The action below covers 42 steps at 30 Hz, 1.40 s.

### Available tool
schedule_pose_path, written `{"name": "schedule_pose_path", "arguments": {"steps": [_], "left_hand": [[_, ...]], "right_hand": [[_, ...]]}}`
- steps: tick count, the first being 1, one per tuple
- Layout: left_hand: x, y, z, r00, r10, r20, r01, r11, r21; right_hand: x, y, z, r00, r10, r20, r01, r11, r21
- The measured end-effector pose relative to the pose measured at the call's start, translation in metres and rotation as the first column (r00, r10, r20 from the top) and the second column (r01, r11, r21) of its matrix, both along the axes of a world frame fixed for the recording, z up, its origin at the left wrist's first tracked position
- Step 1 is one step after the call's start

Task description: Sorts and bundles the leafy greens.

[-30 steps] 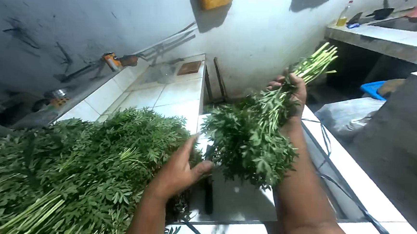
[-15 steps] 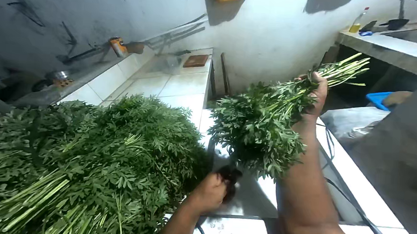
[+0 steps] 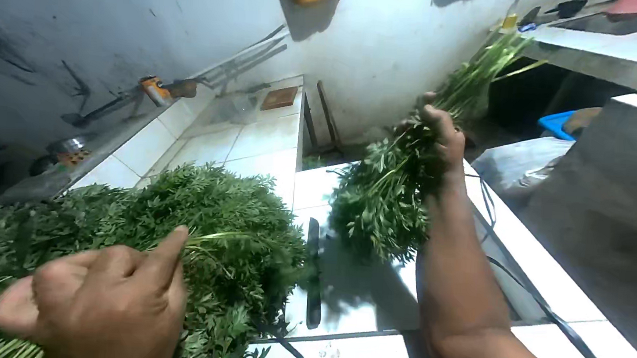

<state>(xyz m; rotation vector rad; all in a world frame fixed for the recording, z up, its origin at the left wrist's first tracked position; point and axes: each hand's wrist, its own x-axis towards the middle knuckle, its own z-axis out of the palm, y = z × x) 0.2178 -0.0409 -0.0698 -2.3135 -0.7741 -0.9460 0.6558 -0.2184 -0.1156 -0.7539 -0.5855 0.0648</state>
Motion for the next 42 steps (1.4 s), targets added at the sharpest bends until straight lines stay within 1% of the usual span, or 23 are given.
{"name": "schedule_pose_path", "arguments": {"steps": [3,5,7,10,12,15,18,20,22,23,24,25,26,28,29,31,32,33,34,36,38,40,42], "left_hand": [[0.018,-0.003,0.015,0.997,-0.071,0.036,0.070,0.997,0.036],[0.036,-0.013,0.023,0.986,-0.161,0.038,0.161,0.987,0.016],[0.054,-0.023,0.023,0.965,-0.253,0.069,0.256,0.966,-0.040],[0.079,-0.038,0.018,0.874,-0.433,0.221,0.472,0.865,-0.170],[0.099,-0.047,0.012,0.804,-0.490,0.337,0.563,0.809,-0.167],[0.126,-0.049,0.003,0.743,-0.485,0.462,0.610,0.775,-0.167],[0.144,-0.046,-0.002,0.711,-0.392,0.583,0.630,0.723,-0.282],[0.148,-0.042,-0.005,0.729,-0.384,0.567,0.611,0.739,-0.285],[0.146,-0.036,-0.006,0.783,-0.396,0.481,0.557,0.790,-0.257],[0.143,-0.034,-0.005,0.800,-0.393,0.454,0.546,0.790,-0.279],[0.139,-0.031,0.000,0.802,-0.385,0.457,0.554,0.765,-0.328],[0.137,-0.029,0.005,0.788,-0.360,0.499,0.576,0.717,-0.392],[0.135,-0.027,0.012,0.745,-0.327,0.581,0.630,0.630,-0.454],[0.136,-0.028,0.028,0.624,-0.226,0.748,0.762,0.386,-0.519],[0.138,-0.029,0.035,0.556,-0.213,0.804,0.825,0.262,-0.501],[0.143,-0.029,0.044,0.403,-0.286,0.869,0.910,0.028,-0.413],[0.145,-0.028,0.047,0.337,-0.324,0.884,0.926,-0.056,-0.374],[0.148,-0.027,0.048,0.288,-0.347,0.892,0.936,-0.093,-0.339],[0.150,-0.027,0.049,0.282,-0.370,0.886,0.941,-0.074,-0.330],[0.151,-0.024,0.047,0.306,-0.381,0.872,0.946,0.020,-0.323],[0.152,-0.016,0.041,0.303,-0.350,0.886,0.953,0.087,-0.291],[0.156,-0.010,0.032,0.318,-0.311,0.896,0.946,0.165,-0.278],[0.159,-0.008,0.023,0.347,-0.309,0.886,0.930,0.233,-0.283]], "right_hand": [[-0.016,0.012,0.000,0.972,0.232,0.034,-0.231,0.972,-0.031],[-0.034,0.019,0.000,0.937,0.345,0.062,-0.340,0.937,-0.074],[-0.049,0.029,0.008,0.910,0.408,0.077,-0.396,0.908,-0.137],[-0.086,0.038,0.018,0.877,0.480,-0.004,-0.464,0.846,-0.261],[-0.103,0.047,0.023,0.835,0.548,0.046,-0.512,0.806,-0.298],[-0.124,0.057,0.025,0.787,0.609,0.099,-0.547,0.763,-0.346],[-0.137,0.065,0.025,0.729,0.670,0.138,-0.596,0.721,-0.353],[-0.142,0.070,0.025,0.703,0.693,0.163,-0.601,0.701,-0.384],[-0.142,0.071,0.025,0.694,0.690,0.208,-0.572,0.703,-0.423],[-0.141,0.071,0.026,0.692,0.688,0.219,-0.559,0.702,-0.440],[-0.138,0.069,0.026,0.687,0.691,0.224,-0.551,0.696,-0.460],[-0.137,0.068,0.027,0.680,0.698,0.226,-0.545,0.687,-0.481],[-0.137,0.066,0.027,0.662,0.714,0.229,-0.545,0.668,-0.507],[-0.142,0.065,0.027,0.581,0.772,0.258,-0.567,0.612,-0.551],[-0.146,0.066,0.028,0.532,0.801,0.275,-0.581,0.581,-0.570],[-0.155,0.068,0.027,0.459,0.838,0.294,-0.600,0.537,-0.593],[-0.157,0.070,0.025,0.439,0.849,0.294,-0.613,0.522,-0.593],[-0.155,0.071,0.023,0.430,0.853,0.295,-0.616,0.516,-0.595],[-0.150,0.070,0.022,0.438,0.847,0.302,-0.584,0.523,-0.620],[-0.139,0.065,0.025,0.531,0.779,0.333,-0.412,0.581,-0.702],[-0.131,0.066,0.027,0.618,0.687,0.382,-0.315,0.662,-0.680],[-0.129,0.069,0.026,0.623,0.656,0.426,-0.293,0.700,-0.651],[-0.135,0.073,0.023,0.585,0.680,0.442,-0.293,0.685,-0.667]]}}
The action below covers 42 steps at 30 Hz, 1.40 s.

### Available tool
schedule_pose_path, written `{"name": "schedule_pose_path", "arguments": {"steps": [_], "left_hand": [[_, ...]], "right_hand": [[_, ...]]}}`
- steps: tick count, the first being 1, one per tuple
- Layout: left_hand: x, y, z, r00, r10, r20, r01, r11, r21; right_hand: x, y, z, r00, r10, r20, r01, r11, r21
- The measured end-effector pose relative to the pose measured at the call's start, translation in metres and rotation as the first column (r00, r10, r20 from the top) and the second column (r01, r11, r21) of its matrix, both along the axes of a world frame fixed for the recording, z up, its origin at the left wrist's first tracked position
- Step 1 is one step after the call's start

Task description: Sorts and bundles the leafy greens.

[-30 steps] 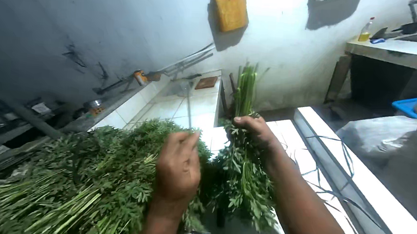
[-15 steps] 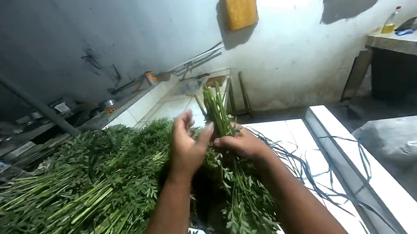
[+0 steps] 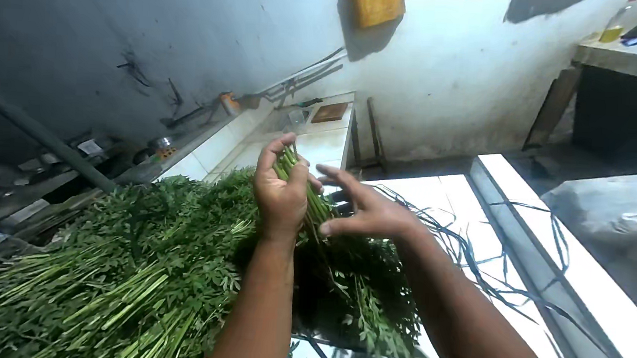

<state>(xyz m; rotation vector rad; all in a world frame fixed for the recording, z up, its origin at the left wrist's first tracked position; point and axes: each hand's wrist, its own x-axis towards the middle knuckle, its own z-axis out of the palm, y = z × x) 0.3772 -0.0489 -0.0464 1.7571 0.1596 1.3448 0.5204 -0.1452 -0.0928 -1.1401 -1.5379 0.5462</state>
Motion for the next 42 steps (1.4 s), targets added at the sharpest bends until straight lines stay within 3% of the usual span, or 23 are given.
{"name": "schedule_pose_path", "arguments": {"steps": [3,5,9,13,19,22,24,26,28,29,31,33,34,37,38,40,41,42], "left_hand": [[0.005,0.005,-0.007,0.994,0.111,-0.008,-0.110,0.991,0.079],[0.007,0.008,-0.005,0.989,0.139,0.045,-0.141,0.989,0.042],[0.009,0.007,0.008,0.976,0.170,0.137,-0.153,0.980,-0.127],[0.011,0.007,0.005,0.974,0.154,0.165,-0.129,0.980,-0.152],[-0.004,-0.002,0.004,0.977,0.146,0.156,-0.143,0.989,-0.033],[-0.026,-0.018,0.016,0.975,0.208,-0.075,-0.194,0.967,0.165],[-0.043,-0.031,0.014,0.945,0.285,-0.160,-0.223,0.921,0.320],[-0.065,-0.048,-0.003,0.935,0.319,-0.155,-0.232,0.881,0.414],[-0.087,-0.068,-0.037,0.943,0.281,-0.177,-0.180,0.881,0.438],[-0.096,-0.078,-0.057,0.939,0.246,-0.242,-0.122,0.892,0.435],[-0.108,-0.095,-0.096,0.861,0.158,-0.484,0.077,0.900,0.430],[-0.111,-0.105,-0.132,0.735,0.143,-0.663,0.261,0.843,0.471],[-0.112,-0.108,-0.145,0.658,0.166,-0.734,0.331,0.812,0.480],[-0.117,-0.111,-0.160,0.375,0.202,-0.905,0.475,0.796,0.374],[-0.119,-0.109,-0.165,0.339,0.192,-0.921,0.484,0.804,0.346],[-0.125,-0.103,-0.174,0.388,0.175,-0.905,0.460,0.814,0.354],[-0.128,-0.101,-0.175,0.427,0.178,-0.887,0.434,0.819,0.374],[-0.131,-0.098,-0.174,0.471,0.186,-0.862,0.405,0.823,0.399]], "right_hand": [[-0.012,0.009,-0.003,0.990,0.016,0.139,-0.004,0.996,-0.085],[-0.019,0.015,-0.005,0.975,-0.011,0.224,0.040,0.992,-0.123],[-0.032,0.028,-0.015,0.981,-0.104,0.163,0.111,0.993,-0.033],[-0.032,0.033,-0.019,0.989,-0.099,0.113,0.106,0.993,-0.060],[-0.033,0.025,-0.020,0.997,0.038,0.074,-0.032,0.997,-0.070],[-0.028,0.018,-0.014,0.995,-0.061,0.078,0.061,0.998,-0.003],[-0.015,0.010,-0.012,0.976,-0.219,-0.016,0.220,0.973,0.065],[0.003,0.000,-0.008,0.908,-0.358,-0.217,0.397,0.900,0.178],[0.026,-0.010,-0.004,0.801,-0.294,-0.521,0.491,0.821,0.291],[0.035,-0.015,-0.001,0.722,-0.234,-0.651,0.537,0.783,0.314],[0.048,-0.022,0.005,0.563,-0.297,-0.771,0.709,0.653,0.266],[0.054,-0.034,0.007,0.540,-0.430,-0.724,0.780,0.579,0.237],[0.058,-0.041,0.009,0.572,-0.415,-0.707,0.773,0.561,0.296],[0.063,-0.070,0.024,0.739,-0.108,-0.665,0.615,0.511,0.601],[0.065,-0.084,0.028,0.780,-0.038,-0.625,0.564,0.475,0.676],[0.058,-0.124,0.028,0.799,-0.119,-0.590,0.580,0.416,0.701],[0.050,-0.155,0.015,0.772,-0.316,-0.551,0.634,0.434,0.640],[0.043,-0.188,-0.002,0.679,-0.564,-0.471,0.726,0.417,0.547]]}}
